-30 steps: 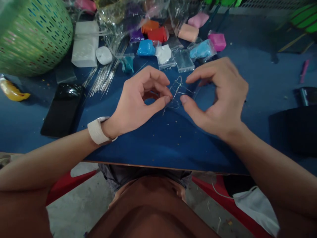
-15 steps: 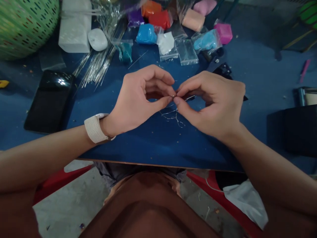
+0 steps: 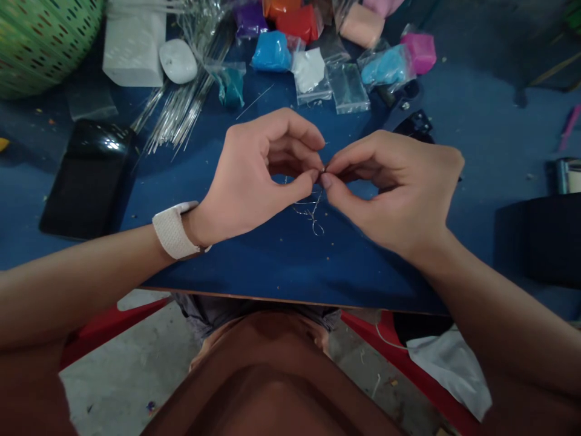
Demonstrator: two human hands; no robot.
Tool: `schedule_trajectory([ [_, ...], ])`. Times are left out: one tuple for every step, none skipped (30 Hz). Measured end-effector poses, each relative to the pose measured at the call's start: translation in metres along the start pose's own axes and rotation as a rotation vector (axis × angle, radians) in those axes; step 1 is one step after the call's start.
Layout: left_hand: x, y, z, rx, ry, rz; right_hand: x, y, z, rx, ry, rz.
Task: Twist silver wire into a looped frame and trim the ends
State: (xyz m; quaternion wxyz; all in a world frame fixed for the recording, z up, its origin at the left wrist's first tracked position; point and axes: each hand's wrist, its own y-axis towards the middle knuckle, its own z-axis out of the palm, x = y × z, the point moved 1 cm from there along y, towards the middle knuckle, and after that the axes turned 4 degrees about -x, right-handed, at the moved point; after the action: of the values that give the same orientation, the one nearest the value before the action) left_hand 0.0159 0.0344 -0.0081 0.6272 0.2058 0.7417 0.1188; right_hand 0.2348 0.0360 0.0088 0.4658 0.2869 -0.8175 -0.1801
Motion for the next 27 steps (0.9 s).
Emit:
schedule_trajectory([
  [0.000, 0.000, 0.000, 0.000, 0.005, 0.012, 0.001, 0.000, 0.000, 0.001, -0.002, -0.005],
  [0.000, 0.000, 0.000, 0.002, 0.012, 0.021, 0.001, 0.000, 0.000, 0.001, -0.007, -0.010],
  [-0.001, 0.000, -0.001, 0.006, 0.021, 0.027, 0.001, 0.001, -0.001, 0.001, -0.012, -0.016],
  [-0.001, 0.000, -0.001, 0.008, 0.028, 0.033, 0.001, 0.001, -0.001, 0.003, -0.018, -0.021],
  [-0.001, 0.000, -0.001, 0.012, 0.033, 0.038, 0.001, 0.001, 0.000, 0.004, -0.022, -0.027],
  [-0.001, 0.000, -0.001, 0.016, 0.037, 0.043, 0.001, 0.001, 0.000, 0.003, -0.024, -0.035],
  [-0.001, 0.001, -0.001, 0.015, 0.036, 0.055, 0.000, 0.001, 0.000, 0.005, -0.027, -0.041],
  [-0.001, 0.001, -0.001, 0.013, 0.034, 0.071, 0.000, 0.001, 0.000, 0.008, -0.031, -0.046],
  [-0.001, 0.001, -0.001, 0.011, 0.034, 0.086, 0.000, 0.001, 0.001, 0.006, -0.036, -0.055],
  [-0.001, 0.001, -0.001, 0.008, 0.038, 0.095, 0.001, 0.001, 0.002, -0.005, -0.040, -0.067],
  [-0.001, 0.001, -0.001, 0.005, 0.045, 0.099, 0.002, 0.001, 0.002, -0.015, -0.048, -0.077],
  [-0.001, 0.001, -0.001, 0.002, 0.052, 0.099, 0.003, 0.001, 0.003, -0.022, -0.061, -0.085],
  [-0.001, 0.001, -0.001, 0.002, 0.060, 0.091, 0.004, 0.001, 0.003, -0.028, -0.075, -0.092],
  [-0.001, 0.001, -0.001, 0.002, 0.067, 0.077, 0.006, 0.001, 0.003, -0.030, -0.091, -0.096],
  [0.000, 0.001, -0.001, 0.001, 0.068, 0.068, 0.007, 0.001, 0.002, -0.024, -0.108, -0.098],
  [0.000, 0.000, -0.002, 0.001, 0.069, 0.059, 0.008, 0.001, 0.002, -0.012, -0.122, -0.101],
  [0.000, 0.000, -0.002, 0.005, 0.071, 0.050, 0.009, 0.001, 0.001, -0.007, -0.130, -0.110],
  [0.000, 0.000, -0.002, 0.007, 0.076, 0.046, 0.009, 0.001, 0.000, -0.009, -0.135, -0.120],
  [0.000, 0.000, -0.002, 0.007, 0.083, 0.050, 0.009, 0.001, 0.000, -0.009, -0.143, -0.129],
  [0.000, 0.000, -0.002, 0.004, 0.089, 0.061, 0.010, 0.001, 0.000, -0.008, -0.155, -0.135],
  [0.000, 0.001, -0.002, -0.001, 0.091, 0.072, 0.010, 0.001, 0.000, -0.012, -0.166, -0.138],
  [-0.001, 0.001, -0.002, -0.003, 0.091, 0.080, 0.010, 0.001, 0.001, -0.020, -0.178, -0.139],
  [-0.001, 0.001, -0.001, -0.005, 0.087, 0.088, 0.011, 0.001, 0.001, -0.023, -0.191, -0.141],
  [-0.002, 0.002, -0.001, -0.003, 0.081, 0.096, 0.012, 0.001, 0.002, -0.027, -0.204, -0.141],
  [-0.002, 0.002, 0.000, -0.001, 0.073, 0.106, 0.013, 0.001, 0.002, -0.038, -0.214, -0.142],
  [-0.003, 0.002, 0.000, 0.002, 0.067, 0.115, 0.015, 0.001, 0.003, -0.046, -0.228, -0.142],
  [-0.003, 0.002, 0.001, 0.004, 0.061, 0.124, 0.016, 0.001, 0.003, -0.053, -0.246, -0.141],
])
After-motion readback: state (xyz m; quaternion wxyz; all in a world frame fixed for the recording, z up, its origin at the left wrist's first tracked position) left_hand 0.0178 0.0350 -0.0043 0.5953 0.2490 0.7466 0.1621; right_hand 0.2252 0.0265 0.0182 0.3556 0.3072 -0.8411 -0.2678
